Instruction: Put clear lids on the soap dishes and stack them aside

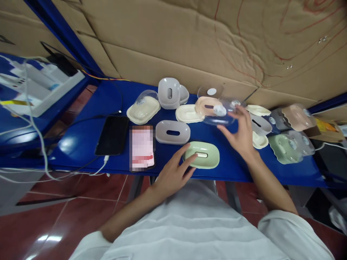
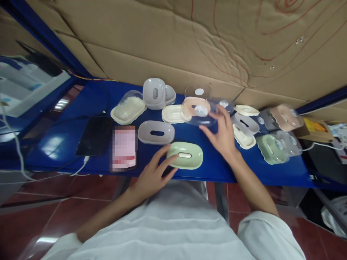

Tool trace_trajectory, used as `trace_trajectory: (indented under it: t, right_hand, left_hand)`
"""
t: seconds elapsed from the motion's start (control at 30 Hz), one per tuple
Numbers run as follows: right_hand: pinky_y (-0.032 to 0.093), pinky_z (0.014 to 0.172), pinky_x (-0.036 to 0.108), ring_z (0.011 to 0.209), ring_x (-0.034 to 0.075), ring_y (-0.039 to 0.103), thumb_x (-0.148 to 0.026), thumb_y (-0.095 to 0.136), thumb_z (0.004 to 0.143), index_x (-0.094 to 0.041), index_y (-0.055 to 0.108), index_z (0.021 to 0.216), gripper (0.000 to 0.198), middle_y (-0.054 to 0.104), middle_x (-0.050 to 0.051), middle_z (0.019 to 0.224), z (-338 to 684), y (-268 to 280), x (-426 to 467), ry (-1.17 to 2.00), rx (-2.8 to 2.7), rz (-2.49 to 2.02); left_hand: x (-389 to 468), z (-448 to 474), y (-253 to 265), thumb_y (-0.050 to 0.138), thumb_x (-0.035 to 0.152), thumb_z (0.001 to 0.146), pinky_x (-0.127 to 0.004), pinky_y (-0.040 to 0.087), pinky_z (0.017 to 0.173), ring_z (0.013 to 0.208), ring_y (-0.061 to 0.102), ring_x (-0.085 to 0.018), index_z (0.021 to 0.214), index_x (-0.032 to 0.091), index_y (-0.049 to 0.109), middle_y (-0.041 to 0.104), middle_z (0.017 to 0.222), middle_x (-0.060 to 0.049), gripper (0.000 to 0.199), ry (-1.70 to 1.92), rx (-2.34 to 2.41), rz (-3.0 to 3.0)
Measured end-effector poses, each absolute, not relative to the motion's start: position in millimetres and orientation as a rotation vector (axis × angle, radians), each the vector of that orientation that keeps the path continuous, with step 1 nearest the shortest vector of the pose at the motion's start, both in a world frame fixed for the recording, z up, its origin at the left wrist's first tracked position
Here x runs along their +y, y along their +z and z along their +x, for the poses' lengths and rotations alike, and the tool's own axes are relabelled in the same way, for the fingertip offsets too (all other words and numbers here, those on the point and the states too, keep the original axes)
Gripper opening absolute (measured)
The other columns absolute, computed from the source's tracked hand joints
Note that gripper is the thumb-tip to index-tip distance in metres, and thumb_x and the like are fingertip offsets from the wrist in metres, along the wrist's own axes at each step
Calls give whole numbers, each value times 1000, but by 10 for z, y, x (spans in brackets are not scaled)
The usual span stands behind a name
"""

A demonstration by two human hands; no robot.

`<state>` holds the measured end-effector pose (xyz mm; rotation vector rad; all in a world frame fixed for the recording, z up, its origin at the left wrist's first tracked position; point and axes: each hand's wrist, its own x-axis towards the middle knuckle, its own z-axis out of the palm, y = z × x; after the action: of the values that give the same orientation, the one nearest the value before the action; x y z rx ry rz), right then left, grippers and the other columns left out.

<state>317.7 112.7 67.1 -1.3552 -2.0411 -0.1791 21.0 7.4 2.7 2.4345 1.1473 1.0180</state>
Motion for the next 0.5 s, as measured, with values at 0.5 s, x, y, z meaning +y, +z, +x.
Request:
trace_trajectory:
  t: [0.5]
  right_hand:
    - [52, 122, 55, 155, 35, 49, -29, 71, 102, -40, 28, 172, 83, 42, 11, 171, 2973, 86, -226, 102, -2239, -1325]
  left_hand:
    - [120, 194, -33, 72, 33, 102, -50, 53, 122, 157, 48, -31, 159, 31, 43, 41, 172, -16, 64, 995, 1150, 2227]
